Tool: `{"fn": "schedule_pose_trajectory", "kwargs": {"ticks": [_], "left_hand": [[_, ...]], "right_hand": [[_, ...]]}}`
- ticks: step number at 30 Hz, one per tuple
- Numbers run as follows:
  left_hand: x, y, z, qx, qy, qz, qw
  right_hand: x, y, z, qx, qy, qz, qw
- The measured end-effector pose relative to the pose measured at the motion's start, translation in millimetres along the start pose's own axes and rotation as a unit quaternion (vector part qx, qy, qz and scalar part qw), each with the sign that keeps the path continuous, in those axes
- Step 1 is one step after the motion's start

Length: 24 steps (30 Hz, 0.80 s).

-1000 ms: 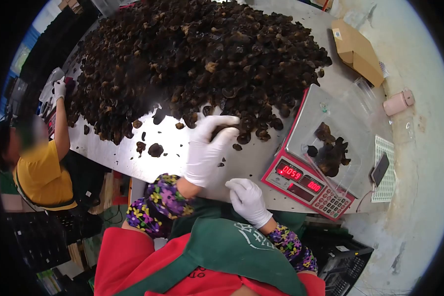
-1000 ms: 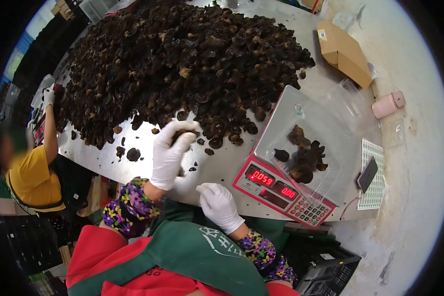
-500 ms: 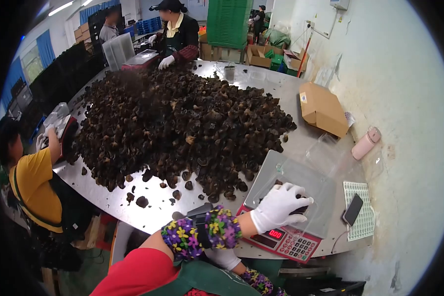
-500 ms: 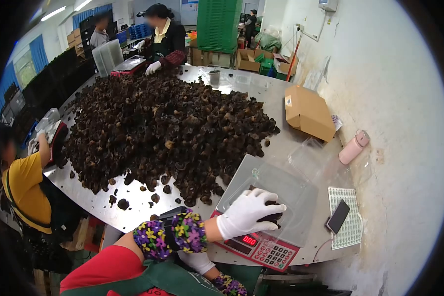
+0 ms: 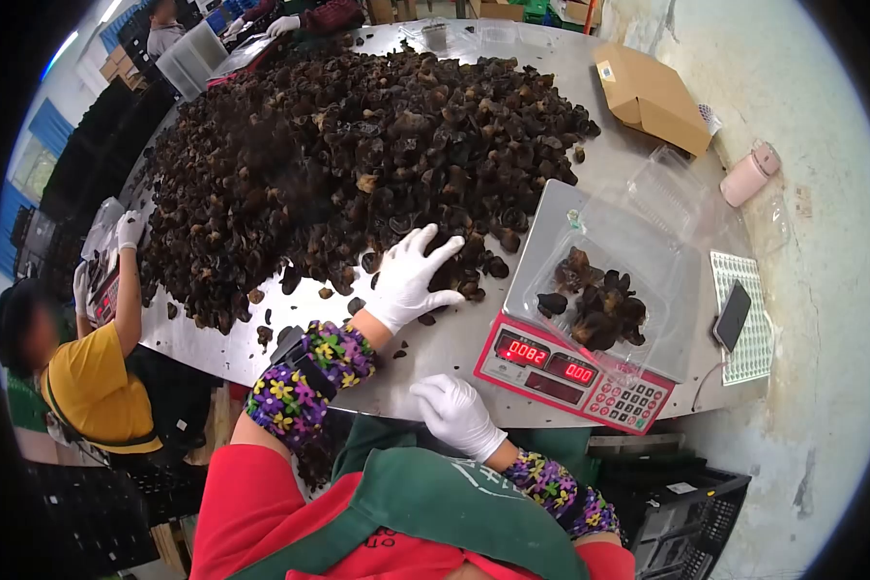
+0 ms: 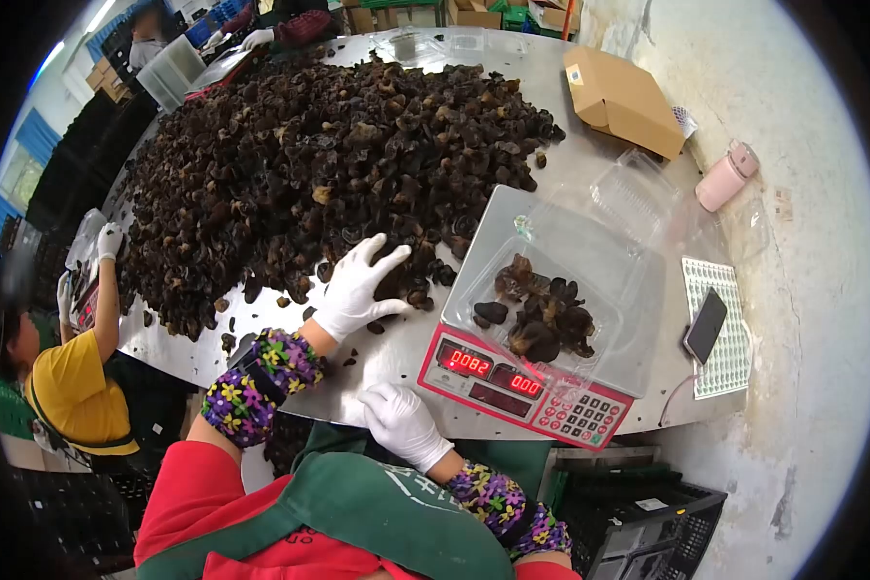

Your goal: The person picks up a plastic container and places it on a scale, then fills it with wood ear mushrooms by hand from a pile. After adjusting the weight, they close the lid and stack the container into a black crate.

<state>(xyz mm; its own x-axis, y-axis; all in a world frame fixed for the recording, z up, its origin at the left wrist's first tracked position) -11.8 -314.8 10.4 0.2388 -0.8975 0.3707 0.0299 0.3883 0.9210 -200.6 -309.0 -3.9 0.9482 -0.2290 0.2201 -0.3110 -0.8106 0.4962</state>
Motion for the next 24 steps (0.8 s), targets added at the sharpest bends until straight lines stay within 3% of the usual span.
{"fn": "schedule_pose_trajectory", "kwargs": {"ticks": [4, 7, 11, 13, 15, 16, 17, 19, 21, 24], "left_hand": [[21, -6, 9, 0.043, -0.013, -0.009, 0.999], [16, -24, 8, -0.059, -0.042, -0.047, 0.996], [-2, -10, 7, -0.084, -0.054, 0.022, 0.995], [-11, 7, -5, -0.162, 0.000, 0.090, 0.983], [-18, 15, -25, -0.355, 0.131, 0.174, 0.909], [-22, 14, -34, -0.506, 0.241, 0.158, 0.813], [-24, 11, -34, -0.634, 0.339, 0.136, 0.682], [-10, 10, -35, -0.734, 0.292, 0.197, 0.581], [8, 19, -16, -0.796, 0.315, 0.241, 0.458], [36, 33, 18, -0.849, 0.251, 0.205, 0.418]], "right_hand": [[-2, -3, 5, -0.023, -0.010, -0.003, 1.000], [-1, -2, 3, -0.021, -0.009, -0.003, 1.000], [-1, -2, 1, -0.027, -0.004, -0.005, 1.000], [-1, -2, 2, -0.022, -0.004, -0.003, 1.000], [-2, -3, 3, -0.016, -0.006, -0.002, 1.000], [-2, -2, 2, -0.014, -0.005, 0.000, 1.000], [-2, -2, 2, -0.014, -0.005, -0.001, 1.000], [-2, -2, 1, -0.013, 0.000, 0.003, 1.000], [-2, -4, 4, -0.010, -0.009, -0.006, 1.000], [-2, -1, 1, -0.012, -0.004, -0.003, 1.000]]}}
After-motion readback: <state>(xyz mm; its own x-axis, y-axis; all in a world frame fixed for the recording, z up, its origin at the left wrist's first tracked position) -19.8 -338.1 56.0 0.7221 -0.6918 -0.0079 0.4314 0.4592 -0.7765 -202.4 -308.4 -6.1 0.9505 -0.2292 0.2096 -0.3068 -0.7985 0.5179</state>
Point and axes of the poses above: each hand's wrist, its own x-axis towards the middle knuckle, its own y-axis out of the back of the hand, z = x × y, the point moved 8 cm from there along x, towards the middle knuckle, and after that the axes turned 14 degrees about -y, right-handed, at the moved point
